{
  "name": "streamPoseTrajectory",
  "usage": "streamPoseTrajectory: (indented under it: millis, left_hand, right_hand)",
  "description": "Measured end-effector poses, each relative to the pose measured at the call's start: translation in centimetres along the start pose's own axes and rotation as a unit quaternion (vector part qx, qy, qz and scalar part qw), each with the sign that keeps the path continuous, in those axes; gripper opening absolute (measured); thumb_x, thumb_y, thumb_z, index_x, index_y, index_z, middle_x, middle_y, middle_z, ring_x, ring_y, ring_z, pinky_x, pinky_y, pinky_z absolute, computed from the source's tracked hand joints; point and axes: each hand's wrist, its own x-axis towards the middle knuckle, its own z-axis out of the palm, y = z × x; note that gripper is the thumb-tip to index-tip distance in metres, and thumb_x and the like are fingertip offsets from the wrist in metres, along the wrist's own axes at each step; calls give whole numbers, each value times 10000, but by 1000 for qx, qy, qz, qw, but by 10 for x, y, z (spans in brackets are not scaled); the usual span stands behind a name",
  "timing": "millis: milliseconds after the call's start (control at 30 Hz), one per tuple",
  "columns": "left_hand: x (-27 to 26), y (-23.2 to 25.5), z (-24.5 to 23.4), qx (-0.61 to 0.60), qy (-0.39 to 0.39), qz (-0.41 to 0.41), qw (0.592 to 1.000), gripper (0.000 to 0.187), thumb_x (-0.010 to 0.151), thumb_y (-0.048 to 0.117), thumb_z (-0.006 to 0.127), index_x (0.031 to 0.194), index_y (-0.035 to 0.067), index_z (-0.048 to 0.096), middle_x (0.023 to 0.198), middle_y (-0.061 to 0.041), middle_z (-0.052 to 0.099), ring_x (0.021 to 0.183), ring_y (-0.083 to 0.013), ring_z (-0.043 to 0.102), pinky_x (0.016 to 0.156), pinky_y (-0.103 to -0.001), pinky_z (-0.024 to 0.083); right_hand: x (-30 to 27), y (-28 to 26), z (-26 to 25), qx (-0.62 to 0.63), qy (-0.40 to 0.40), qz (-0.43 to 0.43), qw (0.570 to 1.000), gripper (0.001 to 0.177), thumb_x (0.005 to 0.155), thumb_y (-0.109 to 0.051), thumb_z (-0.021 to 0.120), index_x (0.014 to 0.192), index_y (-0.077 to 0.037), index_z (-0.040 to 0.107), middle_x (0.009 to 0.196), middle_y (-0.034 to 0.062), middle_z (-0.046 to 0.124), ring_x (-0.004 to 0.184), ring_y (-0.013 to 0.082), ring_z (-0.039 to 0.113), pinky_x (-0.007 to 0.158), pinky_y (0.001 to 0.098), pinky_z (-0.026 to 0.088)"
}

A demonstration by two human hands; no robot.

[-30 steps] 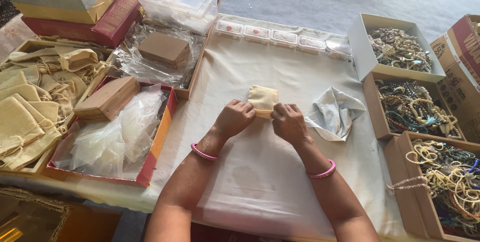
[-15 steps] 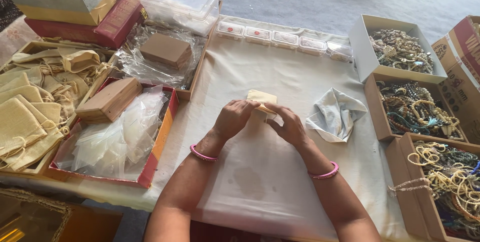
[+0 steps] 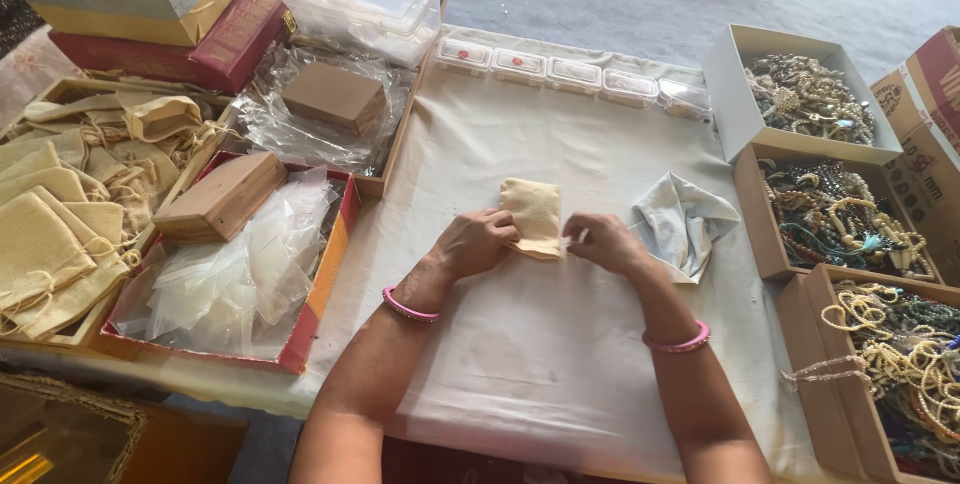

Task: The recorder cleans several pieces of jewelry including a turquoise pendant and a black beaded necklace with a cloth, then places them into a small drawstring pouch and then into a plastic container.

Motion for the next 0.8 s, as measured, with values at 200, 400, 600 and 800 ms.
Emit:
streamPoseTrajectory:
  millis: [200,400,600,800]
  left_hand:
    - [3,4,6,12,-45,2,999,27,875,122,733,851,118,743,927,-33,713,863,-196,718,788,-348,600]
    - [1,8,-1,24,-20,14,999,281,861,133,697,1135,119,755,1111,-39,740,1044,-214,703,929,-389,529]
    - [0,4,11,19,-29,9,999,319,910,128,663,1222,162,716,1247,-22,732,1159,-175,683,1067,-412,457]
    - [-11,-15,33,-36,-12,-10,999,402,929,37,617,1311,136,697,1286,-54,722,1239,-207,656,1110,-389,457]
  right_hand:
    - [-1,-13,11,-14,125,-20,992,118,883,-154,788,974,-90,750,879,71,775,766,174,748,704,328,617]
    - [-18,-48,42,-82,176,-277,941,192,819,11,739,993,-71,733,924,115,707,798,296,695,707,405,566]
    - [-27,-58,14,-49,94,-327,939,419,641,-43,787,1045,-56,676,990,83,704,993,310,669,942,436,483]
    - [-14,-19,35,-70,118,-259,956,253,854,-40,757,1085,-143,756,1114,16,764,1073,240,701,1015,388,496]
